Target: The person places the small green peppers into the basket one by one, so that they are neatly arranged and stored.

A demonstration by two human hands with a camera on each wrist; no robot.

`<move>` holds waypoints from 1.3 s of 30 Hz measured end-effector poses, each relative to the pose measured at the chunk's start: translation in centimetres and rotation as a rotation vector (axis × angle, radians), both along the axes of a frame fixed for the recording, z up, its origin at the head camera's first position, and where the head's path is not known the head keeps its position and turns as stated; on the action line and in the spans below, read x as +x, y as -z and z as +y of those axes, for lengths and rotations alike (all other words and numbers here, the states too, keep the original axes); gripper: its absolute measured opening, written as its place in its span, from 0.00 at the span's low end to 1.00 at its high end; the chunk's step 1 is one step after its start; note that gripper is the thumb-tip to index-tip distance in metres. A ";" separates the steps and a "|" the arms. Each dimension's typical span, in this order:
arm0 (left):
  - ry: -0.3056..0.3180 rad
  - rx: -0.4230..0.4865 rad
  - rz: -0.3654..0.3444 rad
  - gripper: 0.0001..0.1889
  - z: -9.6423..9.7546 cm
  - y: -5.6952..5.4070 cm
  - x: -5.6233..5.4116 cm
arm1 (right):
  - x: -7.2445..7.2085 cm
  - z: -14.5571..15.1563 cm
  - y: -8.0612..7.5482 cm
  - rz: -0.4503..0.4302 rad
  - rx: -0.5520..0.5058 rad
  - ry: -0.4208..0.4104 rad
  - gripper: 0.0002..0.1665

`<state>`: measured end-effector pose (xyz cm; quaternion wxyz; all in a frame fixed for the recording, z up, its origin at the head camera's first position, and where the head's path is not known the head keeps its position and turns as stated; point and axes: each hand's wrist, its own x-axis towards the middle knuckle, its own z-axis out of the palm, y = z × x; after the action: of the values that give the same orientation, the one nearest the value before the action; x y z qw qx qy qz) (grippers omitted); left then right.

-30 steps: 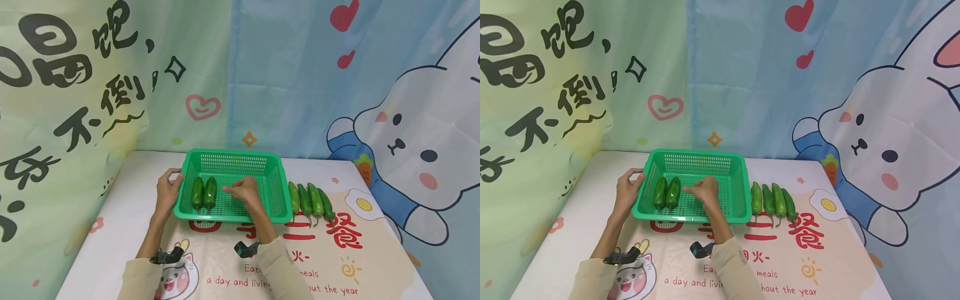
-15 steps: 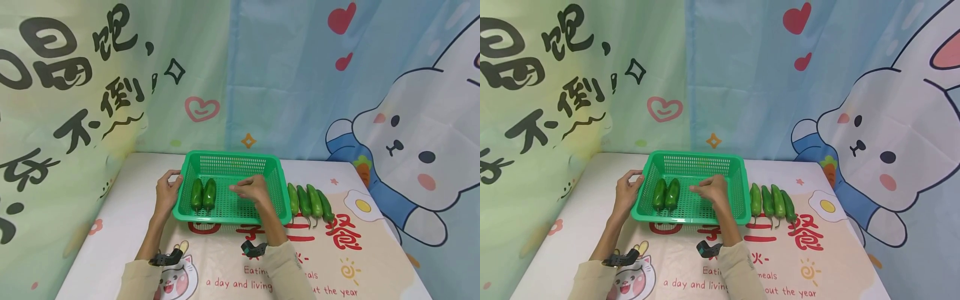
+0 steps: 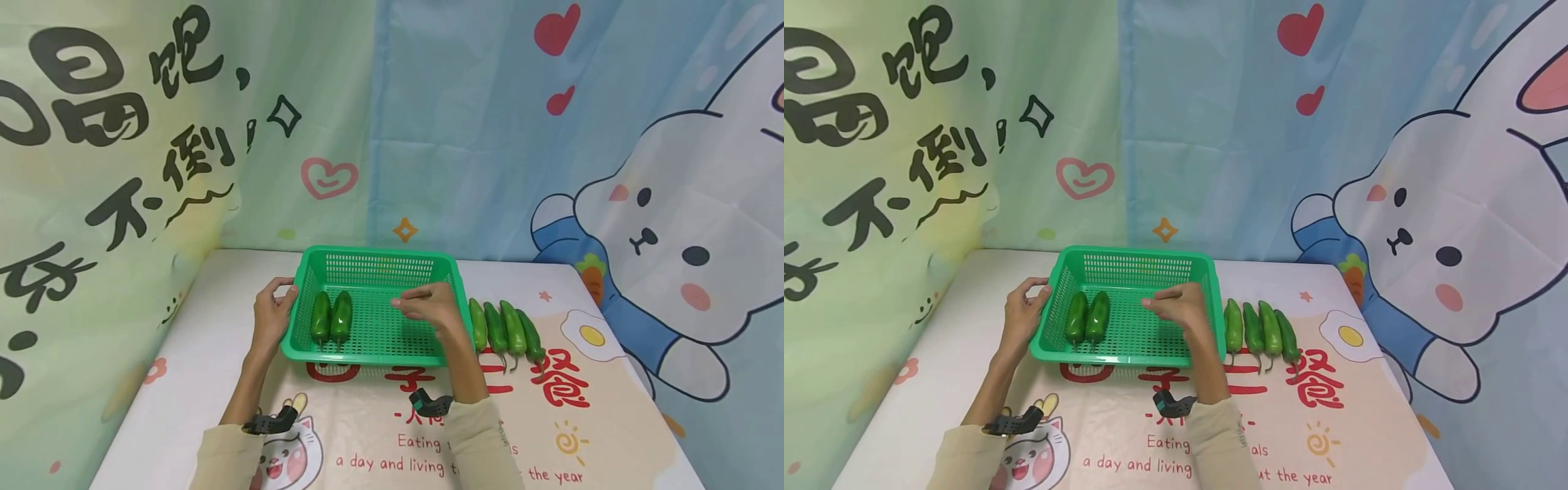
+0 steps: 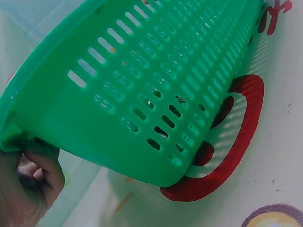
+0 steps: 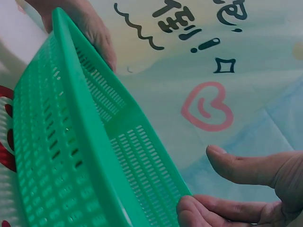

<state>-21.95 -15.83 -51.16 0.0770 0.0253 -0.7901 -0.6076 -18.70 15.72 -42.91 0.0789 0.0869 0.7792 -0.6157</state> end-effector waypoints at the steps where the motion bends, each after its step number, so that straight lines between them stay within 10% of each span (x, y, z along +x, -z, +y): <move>1: -0.001 -0.002 0.000 0.17 0.0 0.0 0.0 | 0.0 0.3 0.0 0.002 -0.001 -0.007 0.24; 39: 0.007 -0.006 0.003 0.18 -0.1 0.0 -0.1 | 2.0 11.8 -0.9 -0.065 0.081 0.069 0.36</move>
<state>-22.02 -15.91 -51.13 0.0763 0.0216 -0.7917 -0.6057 -16.71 27.48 -41.96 0.0792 0.1367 0.7970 -0.5829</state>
